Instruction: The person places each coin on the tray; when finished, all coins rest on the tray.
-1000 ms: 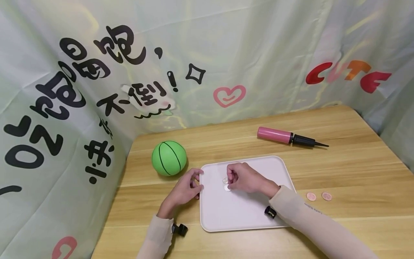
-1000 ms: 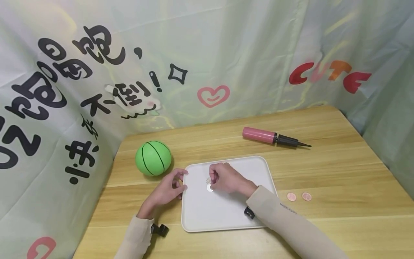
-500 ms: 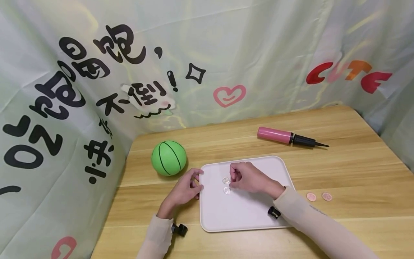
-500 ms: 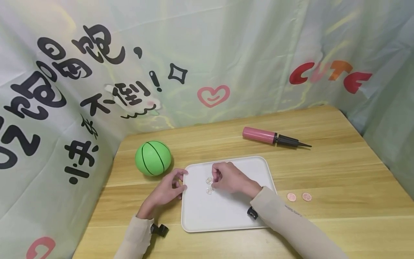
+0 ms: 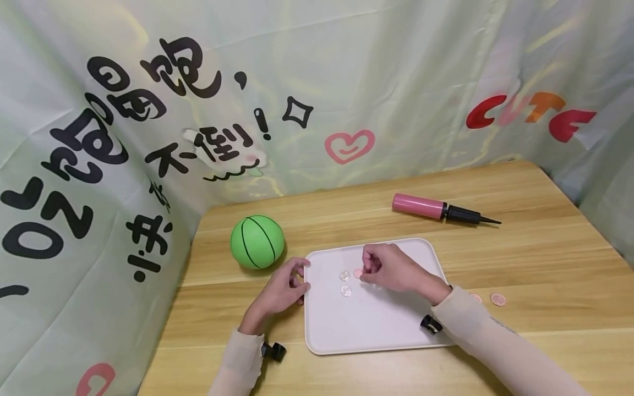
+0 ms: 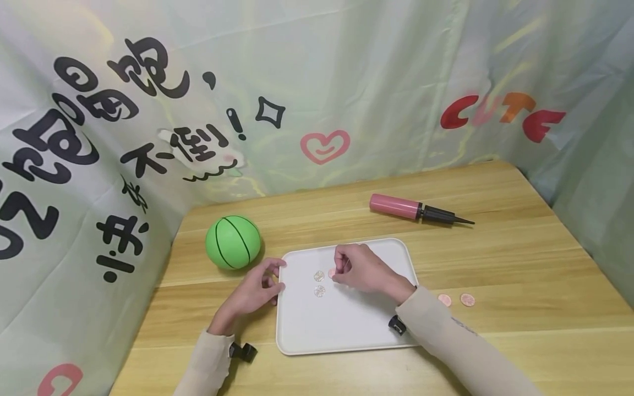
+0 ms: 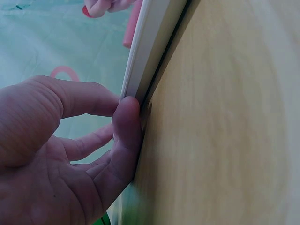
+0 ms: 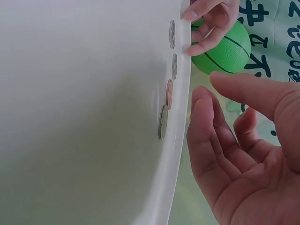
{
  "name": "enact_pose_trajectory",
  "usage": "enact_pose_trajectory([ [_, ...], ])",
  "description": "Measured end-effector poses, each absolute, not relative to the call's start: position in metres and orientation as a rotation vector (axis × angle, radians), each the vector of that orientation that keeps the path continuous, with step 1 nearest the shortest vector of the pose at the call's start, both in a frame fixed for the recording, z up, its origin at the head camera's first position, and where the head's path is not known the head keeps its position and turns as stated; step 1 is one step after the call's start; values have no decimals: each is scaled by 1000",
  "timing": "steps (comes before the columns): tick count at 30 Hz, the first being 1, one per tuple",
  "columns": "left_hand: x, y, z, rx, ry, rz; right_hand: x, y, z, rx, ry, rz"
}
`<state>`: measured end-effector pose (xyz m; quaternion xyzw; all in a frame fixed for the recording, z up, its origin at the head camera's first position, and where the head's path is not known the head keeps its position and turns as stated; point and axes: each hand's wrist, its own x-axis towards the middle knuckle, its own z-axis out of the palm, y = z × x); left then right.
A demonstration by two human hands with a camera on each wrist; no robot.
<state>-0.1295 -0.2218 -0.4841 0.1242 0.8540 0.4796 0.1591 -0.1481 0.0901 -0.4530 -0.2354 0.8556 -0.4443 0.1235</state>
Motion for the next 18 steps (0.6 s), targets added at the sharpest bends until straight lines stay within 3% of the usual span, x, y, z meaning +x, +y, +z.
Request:
enact_pose_trajectory([
  [18,-130,-221,-484,351,2449,1359,-142,128,-447,-671,2646,-1302],
])
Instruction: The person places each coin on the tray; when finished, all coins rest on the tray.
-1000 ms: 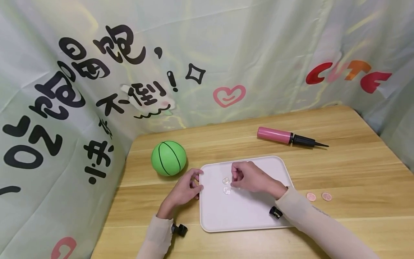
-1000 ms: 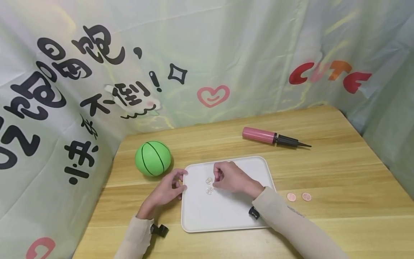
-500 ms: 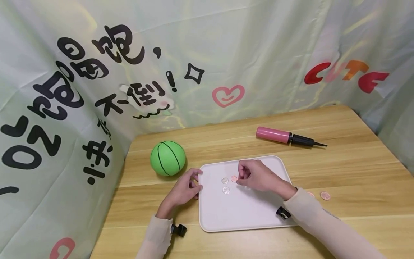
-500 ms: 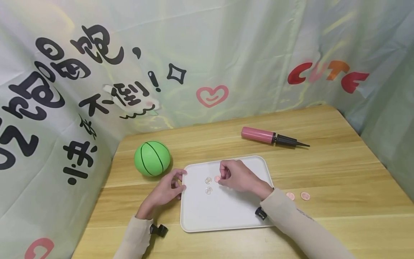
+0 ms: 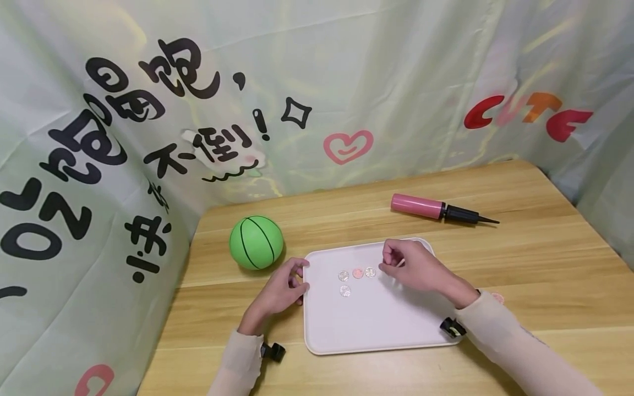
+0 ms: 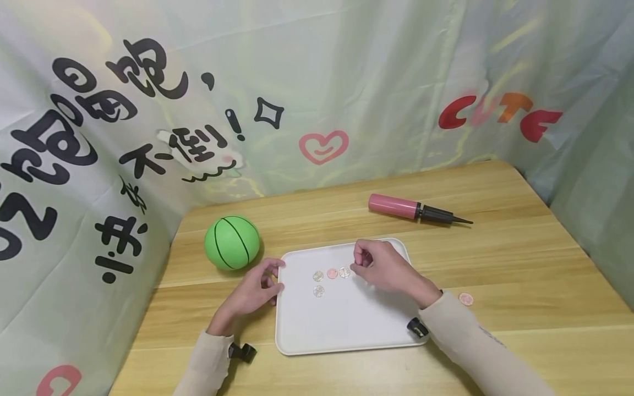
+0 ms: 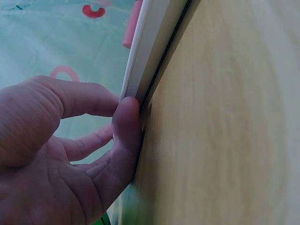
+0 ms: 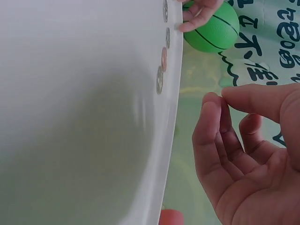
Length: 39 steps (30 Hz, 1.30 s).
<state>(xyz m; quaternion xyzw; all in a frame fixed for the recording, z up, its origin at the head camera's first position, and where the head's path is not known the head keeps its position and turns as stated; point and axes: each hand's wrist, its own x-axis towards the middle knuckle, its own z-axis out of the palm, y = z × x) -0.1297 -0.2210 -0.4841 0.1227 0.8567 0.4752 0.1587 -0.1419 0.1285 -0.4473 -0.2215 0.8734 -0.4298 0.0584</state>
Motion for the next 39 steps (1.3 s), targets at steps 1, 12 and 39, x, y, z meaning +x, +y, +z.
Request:
enact_pose_trajectory([
  [1,-130,-221,-484,350,2452,1351,-142,130,-447,-667,2649,-1302],
  [12,-129,-222,-484,359,2461,1326,-137,152,-448,-619,2661,-1330],
  [39,-130,-222,-484,365,2461,1332,-117,209,-448,-475,2747,-1327],
])
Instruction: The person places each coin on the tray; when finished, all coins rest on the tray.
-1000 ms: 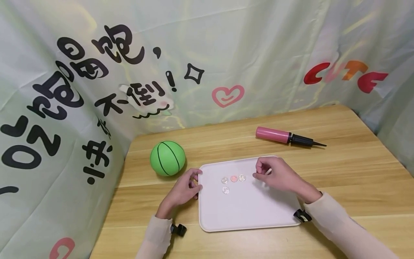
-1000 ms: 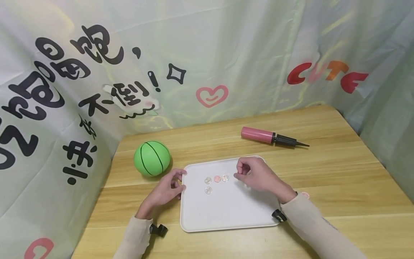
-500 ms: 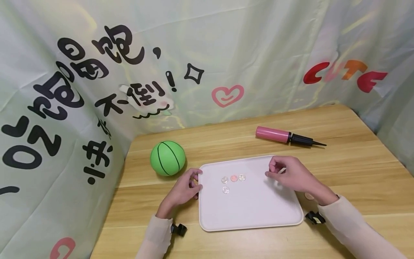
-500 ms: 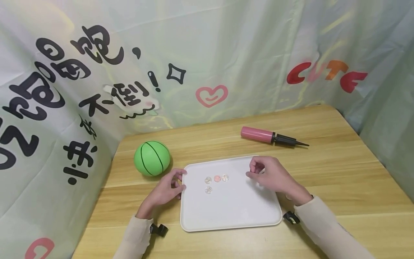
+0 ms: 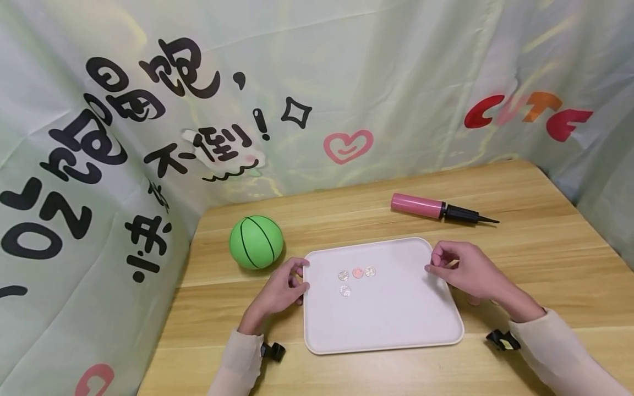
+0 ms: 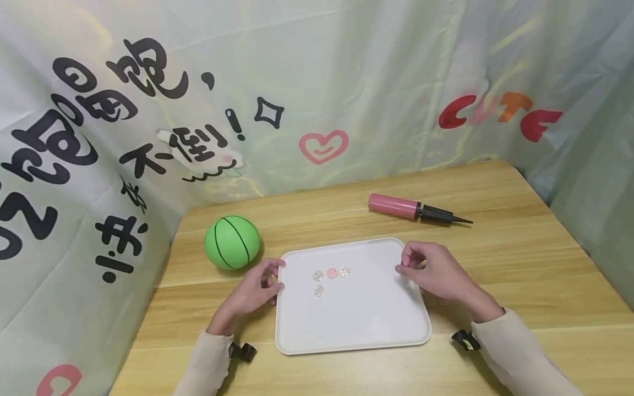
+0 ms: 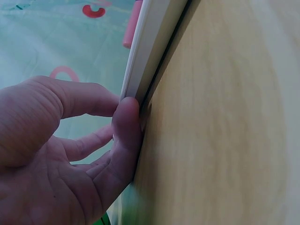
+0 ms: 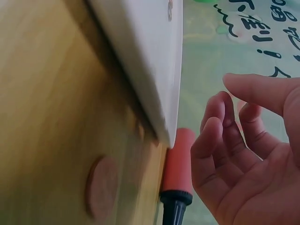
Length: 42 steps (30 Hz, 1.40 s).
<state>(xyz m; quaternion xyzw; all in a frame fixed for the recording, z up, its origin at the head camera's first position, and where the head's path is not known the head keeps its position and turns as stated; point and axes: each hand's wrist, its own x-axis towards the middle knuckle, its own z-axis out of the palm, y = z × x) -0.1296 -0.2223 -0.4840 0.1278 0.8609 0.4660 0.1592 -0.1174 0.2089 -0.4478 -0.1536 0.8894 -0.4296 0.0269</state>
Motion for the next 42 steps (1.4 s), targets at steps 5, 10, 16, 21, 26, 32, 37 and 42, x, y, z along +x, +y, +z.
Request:
enact_pose_trajectory([
  [5,-129,-222,-483,366,2471,1320,-116,218,-452,-507,2735,-1314],
  [10,-129,-221,-483,354,2466,1331,-114,224,-458,-538,2719,-1305],
  [16,-129,-221,-483,364,2473,1318,-111,234,-462,-597,2746,-1292],
  [21,-130,-221,-483,359,2465,1320,-110,244,-462,-590,2739,-1279],
  [26,-129,-221,-484,347,2450,1327,-107,251,-464,-549,2664,-1281],
  [32,-129,-222,-483,349,2451,1330,-102,257,-467,-602,2659,-1249],
  [37,-129,-221,-483,344,2452,1327,-100,262,-467,-713,2689,-1114],
  [42,-129,-221,-484,344,2457,1329,-100,267,-466,-747,2655,-1003],
])
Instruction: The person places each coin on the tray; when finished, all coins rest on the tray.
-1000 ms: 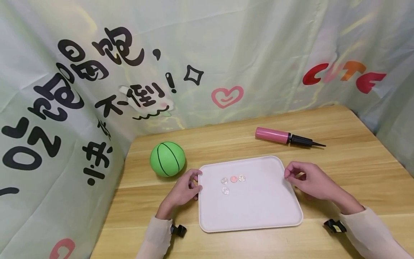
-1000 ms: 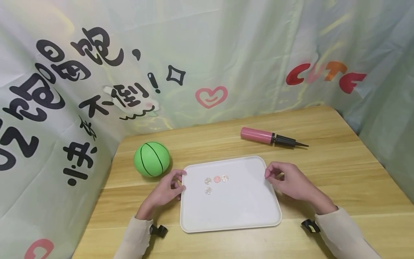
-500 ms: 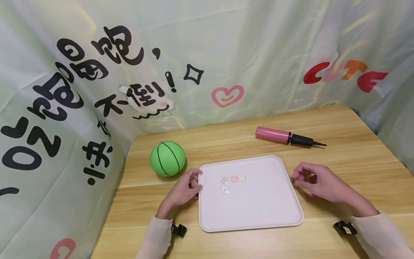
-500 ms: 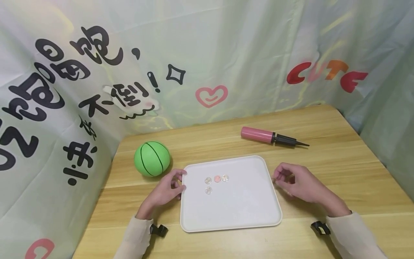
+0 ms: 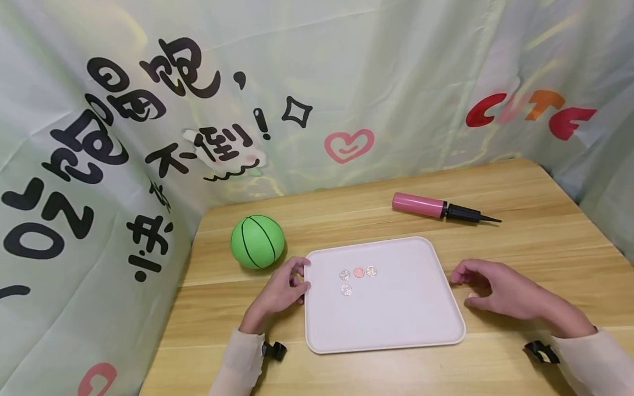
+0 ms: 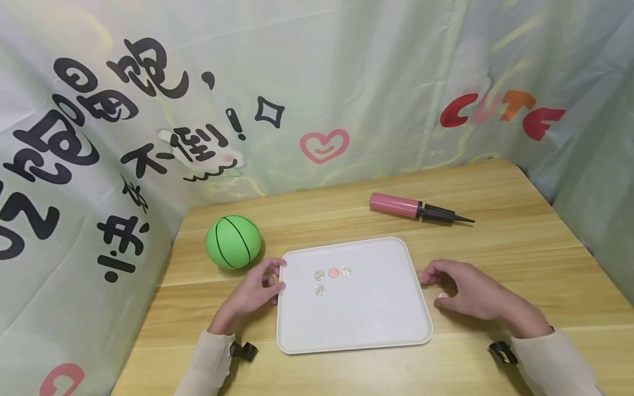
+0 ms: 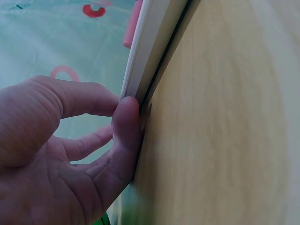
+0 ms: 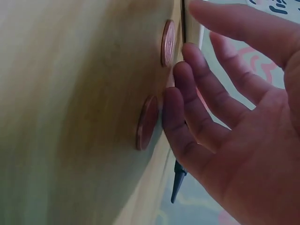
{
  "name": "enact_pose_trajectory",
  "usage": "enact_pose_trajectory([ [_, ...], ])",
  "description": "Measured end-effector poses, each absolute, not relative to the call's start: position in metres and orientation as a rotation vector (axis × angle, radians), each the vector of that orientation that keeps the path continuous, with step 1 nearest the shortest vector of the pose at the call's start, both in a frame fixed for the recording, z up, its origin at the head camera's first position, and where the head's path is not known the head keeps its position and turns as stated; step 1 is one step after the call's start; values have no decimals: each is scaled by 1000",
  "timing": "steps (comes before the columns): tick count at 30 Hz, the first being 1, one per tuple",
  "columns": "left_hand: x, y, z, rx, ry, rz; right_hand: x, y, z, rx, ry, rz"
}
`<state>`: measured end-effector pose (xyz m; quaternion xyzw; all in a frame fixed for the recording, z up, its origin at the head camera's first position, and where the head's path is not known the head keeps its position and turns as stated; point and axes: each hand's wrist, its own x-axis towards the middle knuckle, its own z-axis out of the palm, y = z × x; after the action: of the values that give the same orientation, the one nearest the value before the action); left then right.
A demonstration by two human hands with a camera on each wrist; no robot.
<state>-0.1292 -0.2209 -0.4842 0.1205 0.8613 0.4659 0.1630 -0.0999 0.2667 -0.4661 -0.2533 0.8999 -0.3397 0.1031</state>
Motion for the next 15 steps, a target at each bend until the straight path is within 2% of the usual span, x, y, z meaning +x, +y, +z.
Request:
enact_pose_trajectory([
  [9,-129,-220,-482,347,2456,1324,-95,275,-471,-814,2735,-931],
  [15,-128,-220,-483,334,2451,1331,-94,274,-471,-751,2700,-921],
])
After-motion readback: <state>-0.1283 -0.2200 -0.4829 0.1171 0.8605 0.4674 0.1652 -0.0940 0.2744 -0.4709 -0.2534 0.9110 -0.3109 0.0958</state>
